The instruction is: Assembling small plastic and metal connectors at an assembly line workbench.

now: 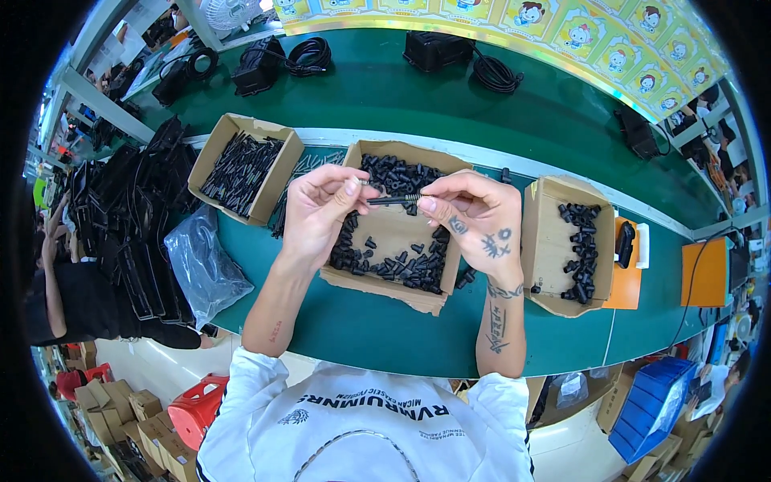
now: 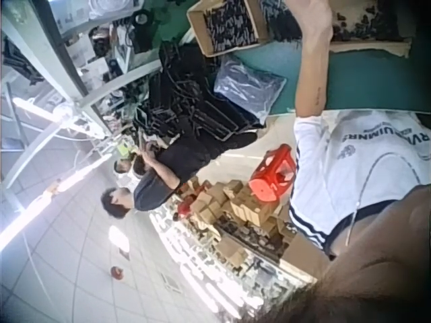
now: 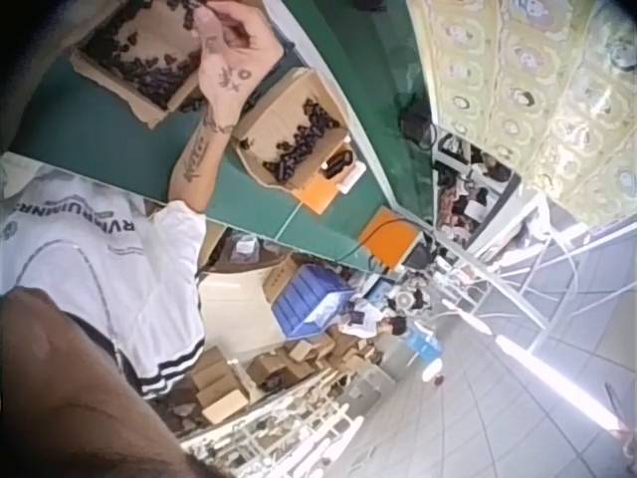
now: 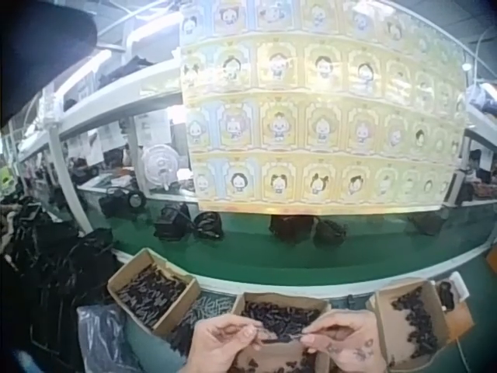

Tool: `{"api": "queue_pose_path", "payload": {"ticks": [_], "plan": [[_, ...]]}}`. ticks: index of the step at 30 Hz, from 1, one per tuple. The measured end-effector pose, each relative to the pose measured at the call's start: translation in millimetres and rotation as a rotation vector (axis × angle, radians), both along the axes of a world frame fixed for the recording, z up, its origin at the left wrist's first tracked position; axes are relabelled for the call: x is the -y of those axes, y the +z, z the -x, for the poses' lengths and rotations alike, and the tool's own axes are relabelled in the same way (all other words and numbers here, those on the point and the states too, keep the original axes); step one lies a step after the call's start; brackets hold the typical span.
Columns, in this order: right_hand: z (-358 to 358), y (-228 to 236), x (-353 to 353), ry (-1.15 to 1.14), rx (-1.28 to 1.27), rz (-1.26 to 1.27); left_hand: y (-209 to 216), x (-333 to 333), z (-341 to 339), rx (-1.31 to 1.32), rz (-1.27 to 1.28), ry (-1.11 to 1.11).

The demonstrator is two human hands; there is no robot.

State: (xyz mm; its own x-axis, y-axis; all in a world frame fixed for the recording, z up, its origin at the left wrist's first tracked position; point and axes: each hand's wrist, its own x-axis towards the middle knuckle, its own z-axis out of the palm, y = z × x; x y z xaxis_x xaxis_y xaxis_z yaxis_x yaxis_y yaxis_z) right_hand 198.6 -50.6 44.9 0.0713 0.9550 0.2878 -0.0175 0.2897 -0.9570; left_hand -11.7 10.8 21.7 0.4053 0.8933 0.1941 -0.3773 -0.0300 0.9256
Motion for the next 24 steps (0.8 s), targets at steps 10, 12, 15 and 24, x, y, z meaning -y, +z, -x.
{"api": "queue_pose_path", "payload": {"ticks": [10,12,15,24], "plan": [[-4,-3,0,0.048,-0.050,-0.023,0,-3,1,0.049,0.136,-0.083],[-4,-2,0,0.055,-0.051,-0.019,-8,-8,6,0.061,0.123,-0.137],[-4,-1,0,0.054,-0.058,-0.027,-12,-11,10,0.133,0.149,-0.294],[-3,-3,-1,-0.002,-0.065,-0.029,-3,-4,5,0.106,0.146,-0.140]]}}
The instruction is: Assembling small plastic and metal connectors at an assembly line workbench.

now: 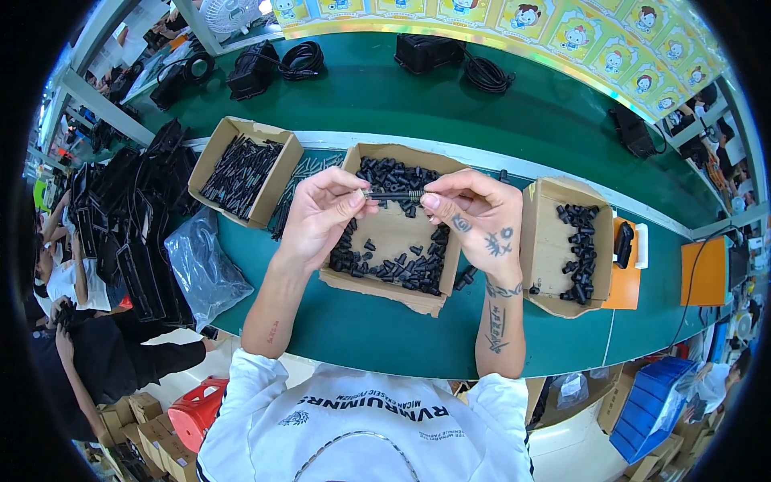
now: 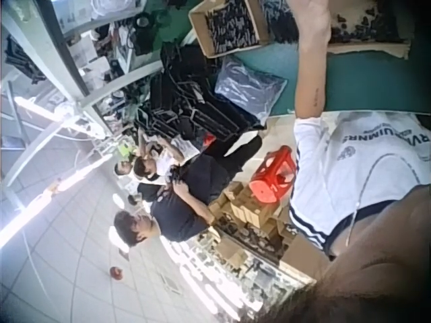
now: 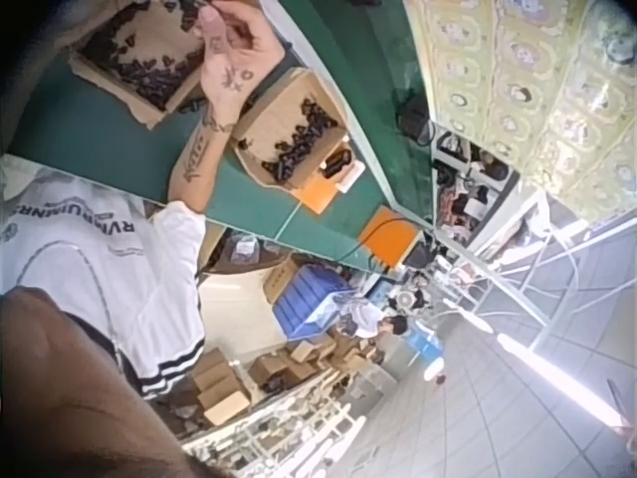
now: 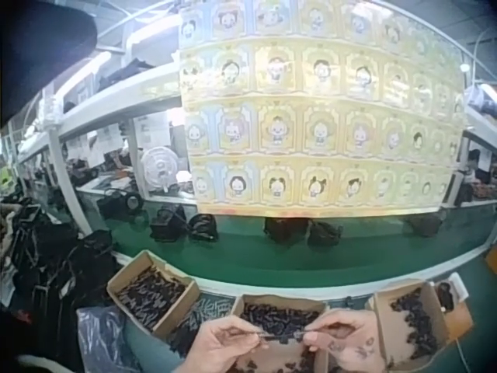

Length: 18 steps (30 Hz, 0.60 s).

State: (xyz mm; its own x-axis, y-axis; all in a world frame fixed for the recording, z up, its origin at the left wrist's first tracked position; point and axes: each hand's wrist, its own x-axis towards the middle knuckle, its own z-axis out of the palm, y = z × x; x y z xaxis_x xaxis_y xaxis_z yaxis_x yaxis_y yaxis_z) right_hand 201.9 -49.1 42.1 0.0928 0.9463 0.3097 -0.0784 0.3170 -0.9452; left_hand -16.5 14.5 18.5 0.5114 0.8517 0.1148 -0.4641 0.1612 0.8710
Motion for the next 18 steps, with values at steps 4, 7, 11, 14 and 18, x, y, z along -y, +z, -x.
{"api": "queue_pose_path", "payload": {"ticks": [4,7,11,14,18], "plan": [[-0.2,-0.3,-0.9,-0.024,-0.017,0.002,2.3,0.9,0.9,-0.033,-0.046,-0.019],[0.7,-0.5,-1.7,-0.024,-0.023,0.011,5.9,3.0,-0.8,-0.059,-0.051,0.011],[3.2,-1.8,-3.0,-0.056,-0.026,0.023,6.9,3.8,-2.3,-0.061,-0.072,0.021],[3.5,-3.1,-3.5,-0.062,-0.036,0.019,4.5,3.0,-1.2,-0.046,-0.144,0.001],[5.0,-5.1,-4.7,-0.062,-0.062,0.016,6.1,1.5,0.0,-0.060,-0.183,-0.016]]}}
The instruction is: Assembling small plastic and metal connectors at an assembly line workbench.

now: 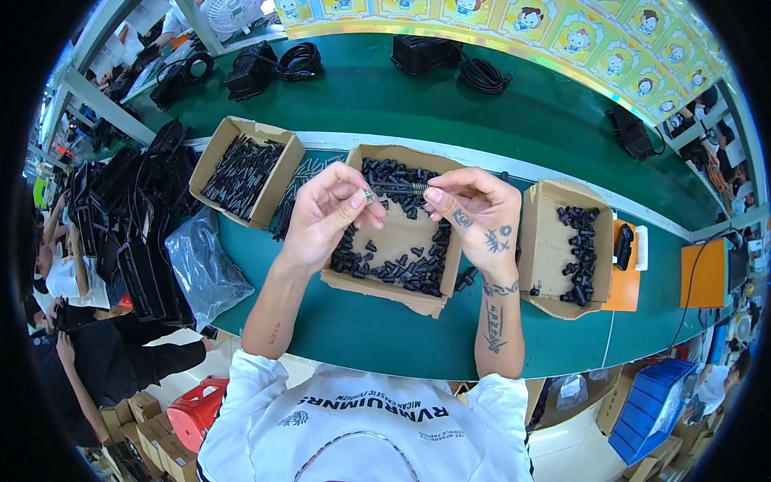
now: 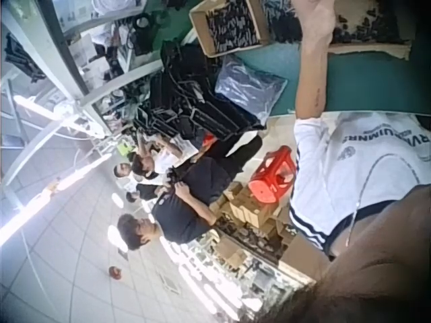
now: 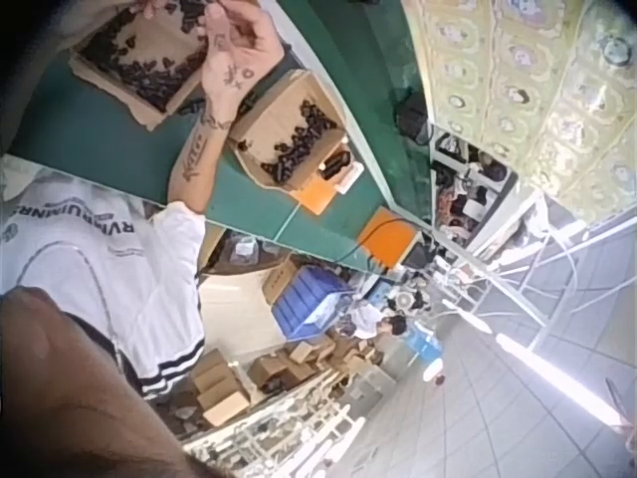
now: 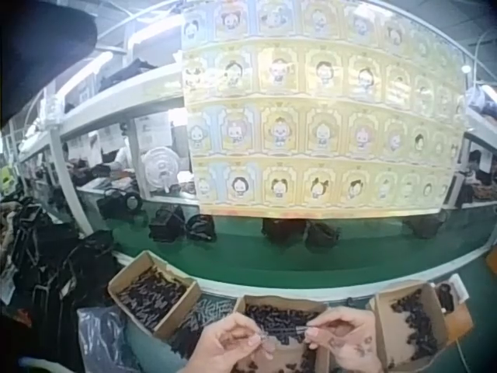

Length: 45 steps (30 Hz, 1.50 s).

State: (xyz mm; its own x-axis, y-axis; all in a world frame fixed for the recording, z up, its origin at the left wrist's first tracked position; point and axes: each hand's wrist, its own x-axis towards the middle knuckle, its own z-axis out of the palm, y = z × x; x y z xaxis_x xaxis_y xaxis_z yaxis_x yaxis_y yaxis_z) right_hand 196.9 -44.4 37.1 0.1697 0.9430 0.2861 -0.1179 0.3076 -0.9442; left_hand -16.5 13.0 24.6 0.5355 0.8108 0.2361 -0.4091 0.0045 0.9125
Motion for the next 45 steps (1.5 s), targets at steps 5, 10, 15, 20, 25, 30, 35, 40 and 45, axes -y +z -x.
{"api": "queue_pose_path", "payload": {"ticks": [5,10,15,20,25,30,35,40,45], "plan": [[0,-2,0,-0.020,-0.007,-0.021,1,0,-1,0.035,0.128,-0.115],[12,-6,-2,0.011,-0.029,-0.008,3,4,0,0.010,0.076,-0.073],[21,-12,-7,-0.019,-0.016,-0.041,3,8,12,-0.032,0.059,-0.030],[58,-16,-29,0.159,-0.015,0.027,-23,52,46,-0.163,0.200,0.018],[125,-19,-96,0.329,0.142,0.029,-60,105,80,-0.178,0.323,0.078],[185,-39,-155,0.134,0.829,-0.544,-77,141,94,-0.188,0.392,0.126],[254,-39,-176,0.142,1.504,-0.528,-70,151,93,-0.214,0.391,0.179],[281,-47,-169,0.342,1.342,-0.288,-71,156,97,-0.209,0.342,0.214],[254,-55,-175,0.525,1.015,-0.239,-75,152,102,-0.212,0.329,0.207]]}}
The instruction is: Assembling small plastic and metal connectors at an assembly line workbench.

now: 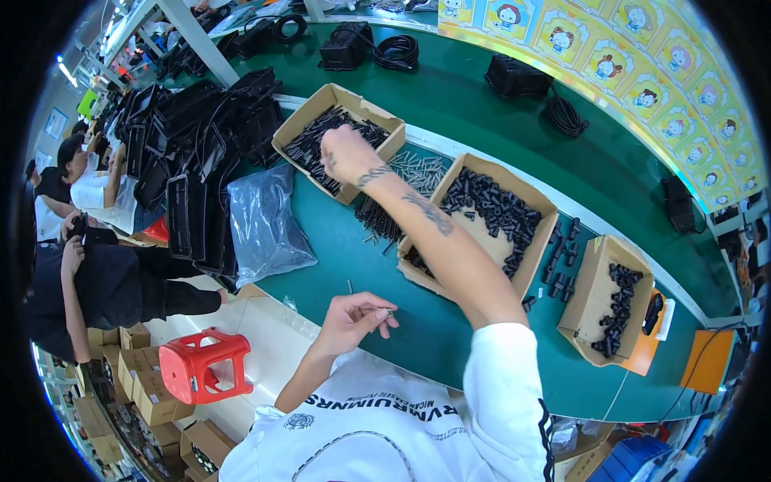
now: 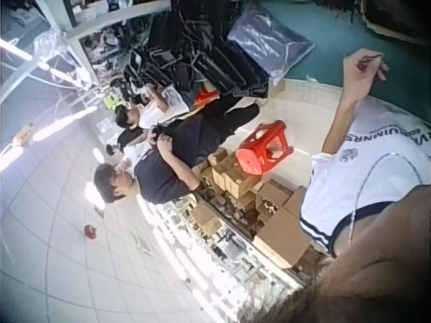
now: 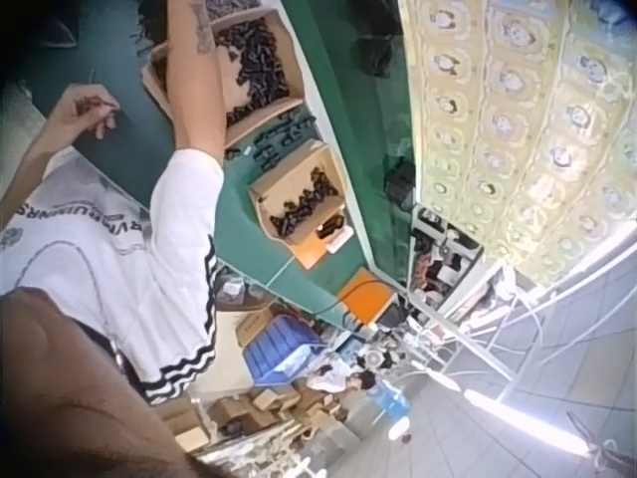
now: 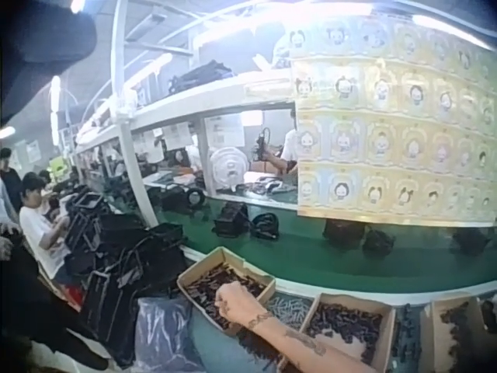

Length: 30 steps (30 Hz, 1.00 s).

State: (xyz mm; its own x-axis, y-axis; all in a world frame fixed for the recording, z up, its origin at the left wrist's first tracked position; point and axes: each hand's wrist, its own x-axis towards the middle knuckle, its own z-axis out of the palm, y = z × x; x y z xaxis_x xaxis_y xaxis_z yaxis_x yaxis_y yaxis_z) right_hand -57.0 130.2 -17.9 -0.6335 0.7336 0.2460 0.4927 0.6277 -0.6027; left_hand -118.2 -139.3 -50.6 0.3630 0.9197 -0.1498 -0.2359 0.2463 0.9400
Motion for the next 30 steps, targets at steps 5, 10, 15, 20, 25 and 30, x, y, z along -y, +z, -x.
{"api": "queue_pose_path", "payload": {"ticks": [5,10,15,20,25,30], "plan": [[-65,46,37,0.200,0.018,0.146,1,1,15,0.035,0.019,0.041],[-76,11,52,0.197,0.241,0.026,-5,-8,19,0.081,0.028,0.046],[-73,-4,37,0.355,0.319,-0.003,-7,-3,14,0.086,-0.003,0.094],[-74,-7,28,0.475,0.382,-0.045,-13,6,15,0.063,0.073,0.128],[-74,5,30,0.472,0.442,-0.047,-11,5,17,0.060,0.068,0.135],[-76,-2,24,0.518,0.395,-0.103,-14,5,16,0.051,0.004,0.158]]}}
